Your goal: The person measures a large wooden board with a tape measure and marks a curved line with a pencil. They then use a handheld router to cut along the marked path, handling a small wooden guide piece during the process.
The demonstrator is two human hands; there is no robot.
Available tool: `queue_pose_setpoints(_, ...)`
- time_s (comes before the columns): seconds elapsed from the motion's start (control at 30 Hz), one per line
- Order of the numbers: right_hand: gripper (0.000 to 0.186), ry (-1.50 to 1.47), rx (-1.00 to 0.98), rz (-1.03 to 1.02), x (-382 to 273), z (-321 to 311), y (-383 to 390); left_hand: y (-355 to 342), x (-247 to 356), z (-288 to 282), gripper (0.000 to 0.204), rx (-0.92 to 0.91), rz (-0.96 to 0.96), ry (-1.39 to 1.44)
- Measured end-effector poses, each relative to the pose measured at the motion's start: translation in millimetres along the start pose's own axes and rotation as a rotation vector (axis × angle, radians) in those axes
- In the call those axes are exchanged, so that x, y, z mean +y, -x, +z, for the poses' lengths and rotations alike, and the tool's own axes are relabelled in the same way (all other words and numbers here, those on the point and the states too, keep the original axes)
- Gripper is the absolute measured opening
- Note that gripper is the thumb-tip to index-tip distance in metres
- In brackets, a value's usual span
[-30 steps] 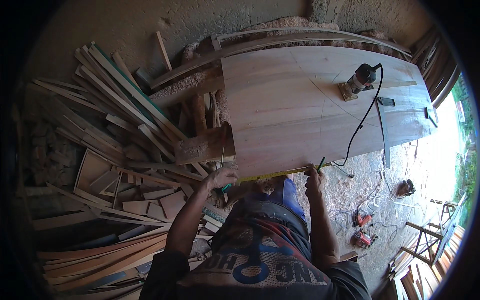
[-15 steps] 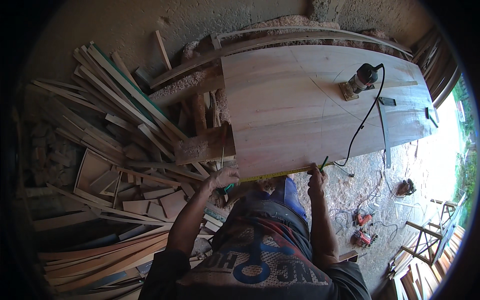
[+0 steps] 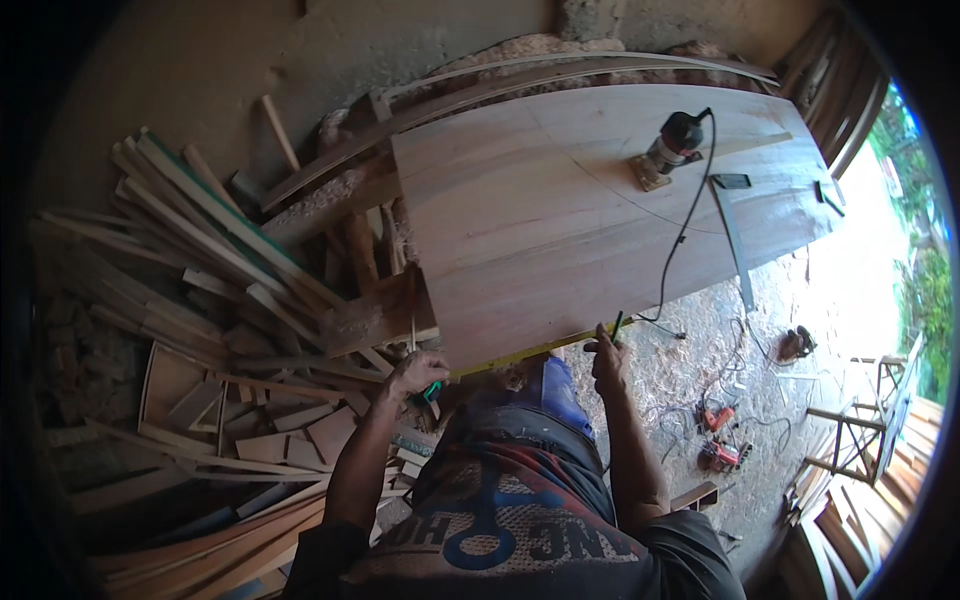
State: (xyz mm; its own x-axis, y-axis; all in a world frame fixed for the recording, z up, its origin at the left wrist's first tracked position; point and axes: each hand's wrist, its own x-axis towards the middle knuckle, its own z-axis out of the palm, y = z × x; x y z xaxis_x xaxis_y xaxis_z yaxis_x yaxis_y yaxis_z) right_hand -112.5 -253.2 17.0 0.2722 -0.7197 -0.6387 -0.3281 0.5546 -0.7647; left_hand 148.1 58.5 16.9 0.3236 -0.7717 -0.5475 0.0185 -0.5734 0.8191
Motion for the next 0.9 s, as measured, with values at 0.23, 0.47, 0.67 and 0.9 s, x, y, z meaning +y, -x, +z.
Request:
queue_pose_setpoints(0.23, 0.053, -0.031, -0.050, -0.116, 7.6, -41.4, 3.5, -2.1, -6.7, 0.5, 0.012, -0.056, -0.037, 0.109)
queue_pose_setpoints(0.47, 0.050, -0.019, 0.052, -0.155, -4.1, -46.8, 4.4, -4.4, -21.3, -4.8, 0.014, -0.080, -0.031, 0.134)
queue_pose_setpoints(0.67, 0.047, -0.143, 0.052, -0.212, -8.6, -50.8, -3.5, 2.0, 0.7, -2.6, 0.015, -0.065, -0.050, 0.124)
queue_pose_setpoints(0.9, 0.045, -0.133, 0.017, -0.282, -13.1, -60.7, -11.9, 0.7, -10.1, -1.2, 0.017, -0.067, -0.058, 0.163)
